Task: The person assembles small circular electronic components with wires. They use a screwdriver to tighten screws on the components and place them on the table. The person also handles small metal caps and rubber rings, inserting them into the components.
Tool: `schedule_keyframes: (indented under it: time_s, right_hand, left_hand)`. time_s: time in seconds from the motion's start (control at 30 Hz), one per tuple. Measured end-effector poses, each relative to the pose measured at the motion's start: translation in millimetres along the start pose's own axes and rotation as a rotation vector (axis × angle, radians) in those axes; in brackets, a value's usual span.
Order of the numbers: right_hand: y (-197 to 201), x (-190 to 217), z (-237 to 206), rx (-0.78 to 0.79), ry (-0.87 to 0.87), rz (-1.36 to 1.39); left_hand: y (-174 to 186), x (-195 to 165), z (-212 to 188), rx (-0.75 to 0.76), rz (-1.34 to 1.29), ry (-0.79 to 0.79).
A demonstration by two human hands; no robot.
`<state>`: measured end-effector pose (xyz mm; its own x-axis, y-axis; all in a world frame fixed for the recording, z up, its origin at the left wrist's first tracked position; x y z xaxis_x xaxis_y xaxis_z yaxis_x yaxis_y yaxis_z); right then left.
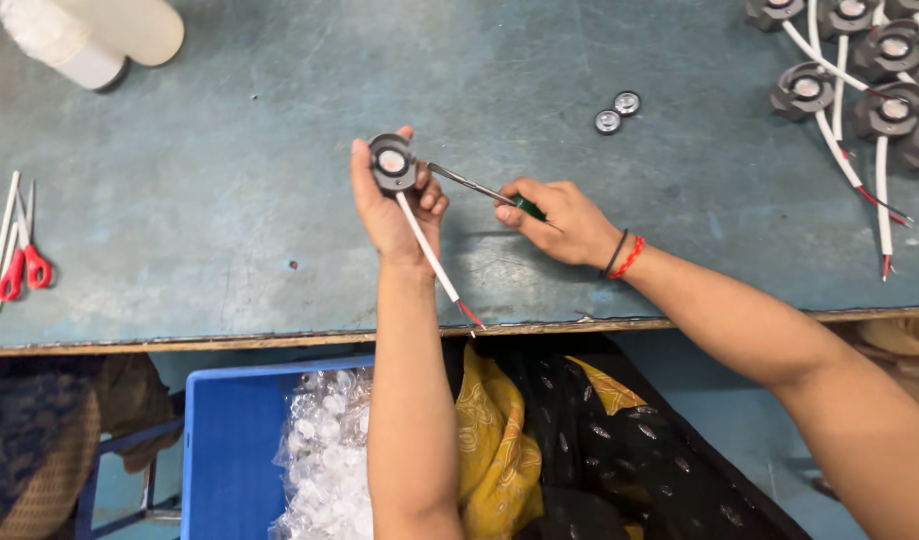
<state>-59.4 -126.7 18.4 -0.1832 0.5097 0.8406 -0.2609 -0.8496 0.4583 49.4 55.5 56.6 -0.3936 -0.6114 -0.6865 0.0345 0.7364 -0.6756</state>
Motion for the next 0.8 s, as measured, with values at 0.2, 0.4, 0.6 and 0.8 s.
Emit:
schedule_keyframes:
  time_s: [0.2,0.4,0.6,0.8]
  right_hand:
    - [0.5,2.1,-1.2,0.000,0.082,-0.077]
    - [1.0,4.9,-0.6,0.002,0.115,-0.124]
    - [1.3,9.0,-3.0,-0.038,0.169,-0.195]
    - [1.0,10.3,-3.6,-0.050,0.157,-0.217]
  left_hand:
    - [-6.8,-1.6,-6.5,-0.039,0.128,-0.115]
    - [-9.8,3.5,-6.5,-0.037,0.212,-0.180]
    - [-7.6,7.7,-5.9,-0.097,0.339,-0.259]
    - [-12.4,7.6,-7.2,-0.033,0.354,-0.324]
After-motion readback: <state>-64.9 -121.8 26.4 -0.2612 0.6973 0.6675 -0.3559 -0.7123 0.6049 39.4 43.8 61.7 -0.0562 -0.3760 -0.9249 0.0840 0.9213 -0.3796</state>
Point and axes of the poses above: each hand's wrist, its own z-axis towards the middle knuckle, its own y-axis out of the back of the hand, x = y × z, the point moved 1 cm from there along z, towards the middle knuckle, and after that the axes turned 8 degrees about -x, right-handed, at the moved point
